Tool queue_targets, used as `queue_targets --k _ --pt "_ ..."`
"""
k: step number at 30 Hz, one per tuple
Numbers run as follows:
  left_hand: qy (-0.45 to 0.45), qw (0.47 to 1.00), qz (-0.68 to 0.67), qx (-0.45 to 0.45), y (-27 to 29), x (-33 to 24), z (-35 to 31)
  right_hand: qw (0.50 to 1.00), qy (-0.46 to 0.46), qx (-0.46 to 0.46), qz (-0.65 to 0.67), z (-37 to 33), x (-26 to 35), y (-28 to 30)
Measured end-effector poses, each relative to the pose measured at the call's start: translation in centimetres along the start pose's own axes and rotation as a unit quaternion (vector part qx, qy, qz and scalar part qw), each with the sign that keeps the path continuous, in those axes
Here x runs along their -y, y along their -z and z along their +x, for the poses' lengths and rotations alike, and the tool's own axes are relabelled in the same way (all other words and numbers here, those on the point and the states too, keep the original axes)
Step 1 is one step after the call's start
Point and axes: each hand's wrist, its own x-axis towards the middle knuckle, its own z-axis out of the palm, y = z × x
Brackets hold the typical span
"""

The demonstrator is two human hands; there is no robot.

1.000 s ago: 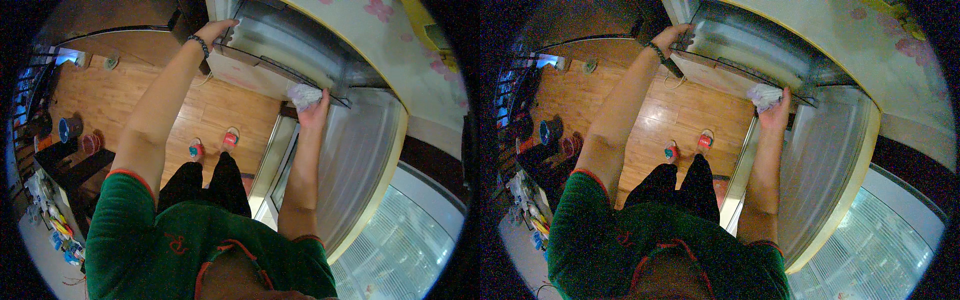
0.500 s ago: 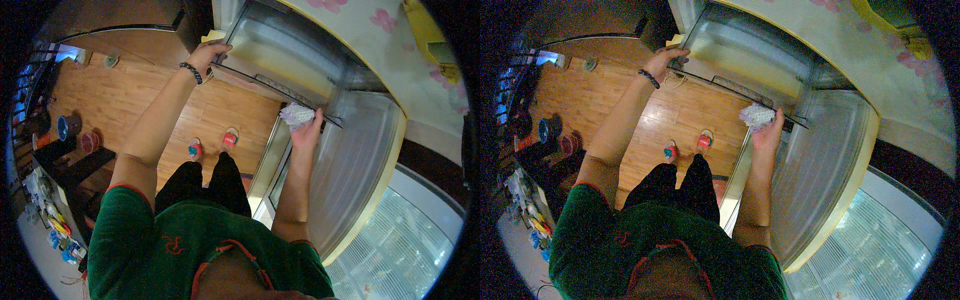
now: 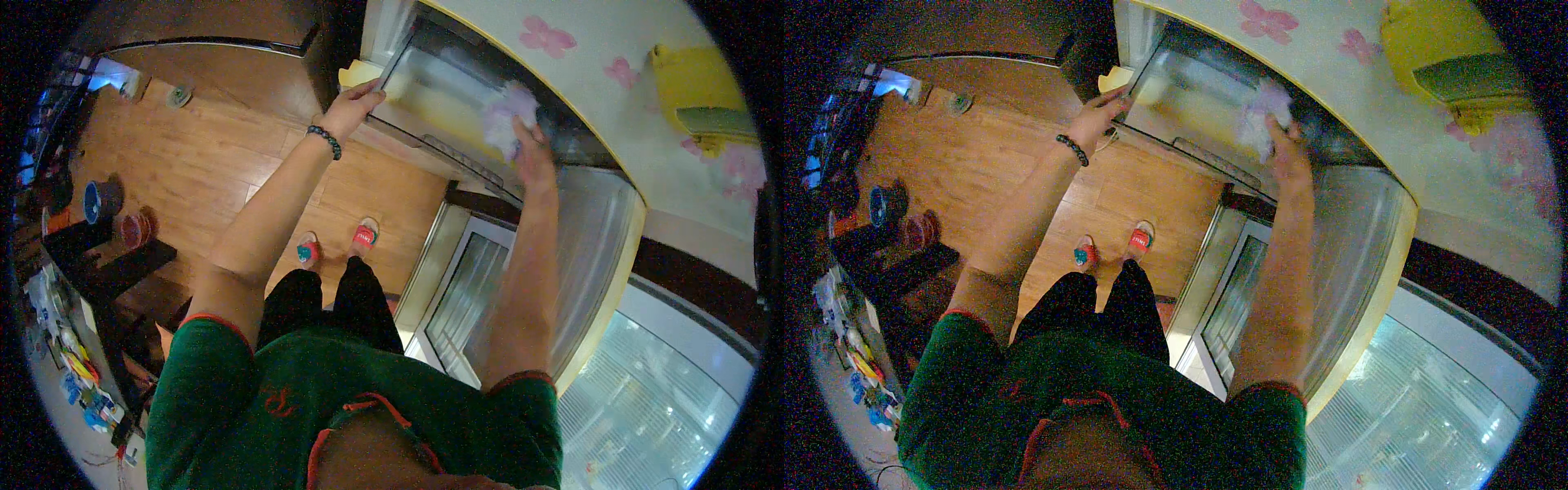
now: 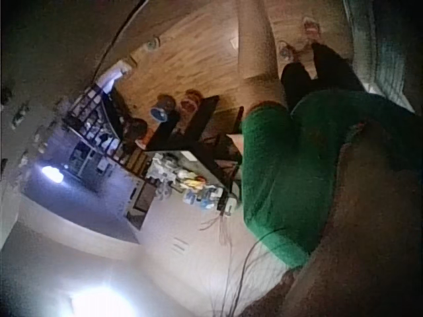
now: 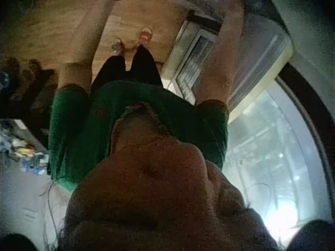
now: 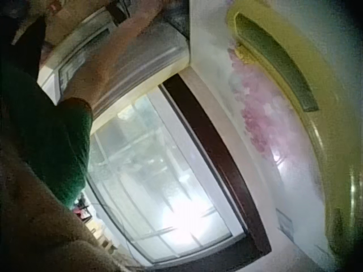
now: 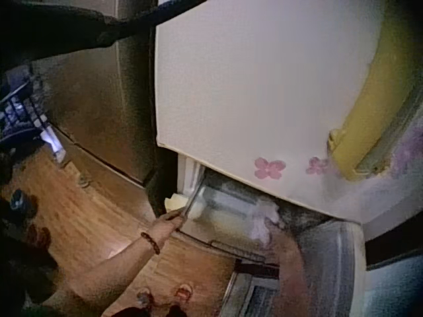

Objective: The person cleans a transparent plastic drawer and the exterior of a refrigerator using a cloth. They then organize several packages of food items, including noodles and frozen goods, by placing them into the refrigerator's freezer compartment.

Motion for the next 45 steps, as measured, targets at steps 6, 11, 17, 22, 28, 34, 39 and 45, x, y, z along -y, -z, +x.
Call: queue_targets --k 6,11,17,22,28,34,39,45 --pt "-0.012 0.999 0.016 -0.040 0.0 0.9 0.0 0.739 0.210 -0.043 -0.638 8.7 -5.1 0.0" --pt "-0.026 0.996 0.069 -0.055 0.0 0.8 0.0 0.743 0.241 0.128 -0.611 7.5 -5.6 -8.7" --pt "-0.066 0.988 0.125 -0.067 0.5 1.3 0.7 0.823 0.132 0.102 -0.543 9.1 -4.8 -0.7" --pt "-0.049 0.990 0.121 -0.058 0.3 1.3 1.3 0.755 0.135 0.072 -0.638 10.7 -3.2 -1.9" --pt "-0.029 0.994 0.091 -0.051 0.5 -0.1 -0.3 0.770 0.259 0.039 -0.582 7.0 -2.9 -2.3" --pt "-0.074 0.990 0.096 -0.076 3.4 1.3 -2.7 0.934 0.177 -0.043 -0.307 -4.5 0.6 -9.6" --pt "-0.093 0.987 0.132 0.002 13.4 6.5 -16.6 0.967 0.181 0.008 -0.180 -12.2 -0.3 -17.1" --pt "0.159 0.964 0.068 -0.203 26.4 23.0 -40.0 0.937 0.144 0.226 -0.226 -21.7 -8.0 -33.5"
